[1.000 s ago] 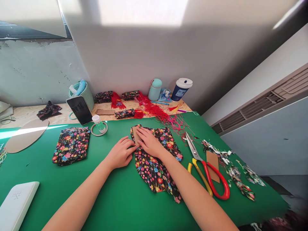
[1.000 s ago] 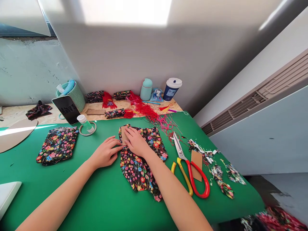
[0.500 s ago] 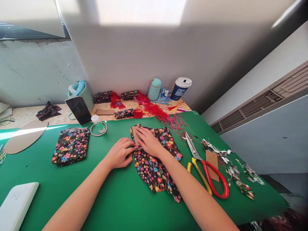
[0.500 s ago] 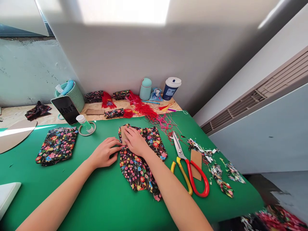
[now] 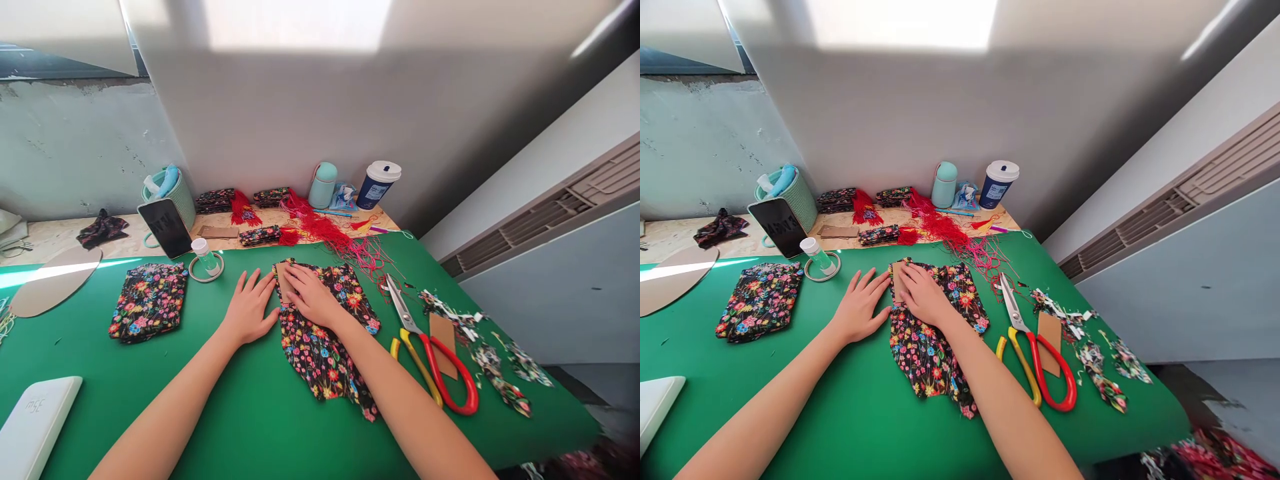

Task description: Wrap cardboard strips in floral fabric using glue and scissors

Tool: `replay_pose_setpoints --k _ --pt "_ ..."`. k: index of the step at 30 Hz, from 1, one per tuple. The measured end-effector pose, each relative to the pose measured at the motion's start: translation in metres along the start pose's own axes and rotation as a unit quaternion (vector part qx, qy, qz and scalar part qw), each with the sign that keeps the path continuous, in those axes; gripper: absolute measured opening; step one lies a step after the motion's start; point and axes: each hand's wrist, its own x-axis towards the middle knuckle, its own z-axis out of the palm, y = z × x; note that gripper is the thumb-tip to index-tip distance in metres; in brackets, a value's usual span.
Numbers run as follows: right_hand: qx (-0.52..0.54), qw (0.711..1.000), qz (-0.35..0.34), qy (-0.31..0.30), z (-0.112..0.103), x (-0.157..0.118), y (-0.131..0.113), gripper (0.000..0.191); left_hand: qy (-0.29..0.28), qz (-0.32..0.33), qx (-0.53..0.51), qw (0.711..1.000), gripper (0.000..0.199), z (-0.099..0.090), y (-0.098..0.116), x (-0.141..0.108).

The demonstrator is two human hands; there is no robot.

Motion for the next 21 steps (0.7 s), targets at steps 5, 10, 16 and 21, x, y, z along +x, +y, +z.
replay_pose_setpoints --k 5,10,16,21 --pt "0.000 1.000 0.000 0.004 -0.0003 -0.0011 -0.0002 0.045 0.018 -0.005 0.012 1.000 0.053 0.0000 0.0003 0.0013" --pt "0.001 1.000 0.000 0.009 0.0002 -0.0021 0.0001 0.044 0.023 -0.003 0.002 1.000 0.052 0.0012 -0.0013 0.0016" --pt "0.002 1.000 0.003 0.007 0.0005 -0.0015 0.0005 0.043 0.057 0.112 -0.051 0.991 0.033 -0.0047 -0.0042 -0.0001" --pt "0.004 1.000 0.008 0.005 -0.0001 -0.0007 0.0002 0.043 0.073 0.191 -0.093 0.974 0.025 -0.0084 -0.0013 -0.0007"
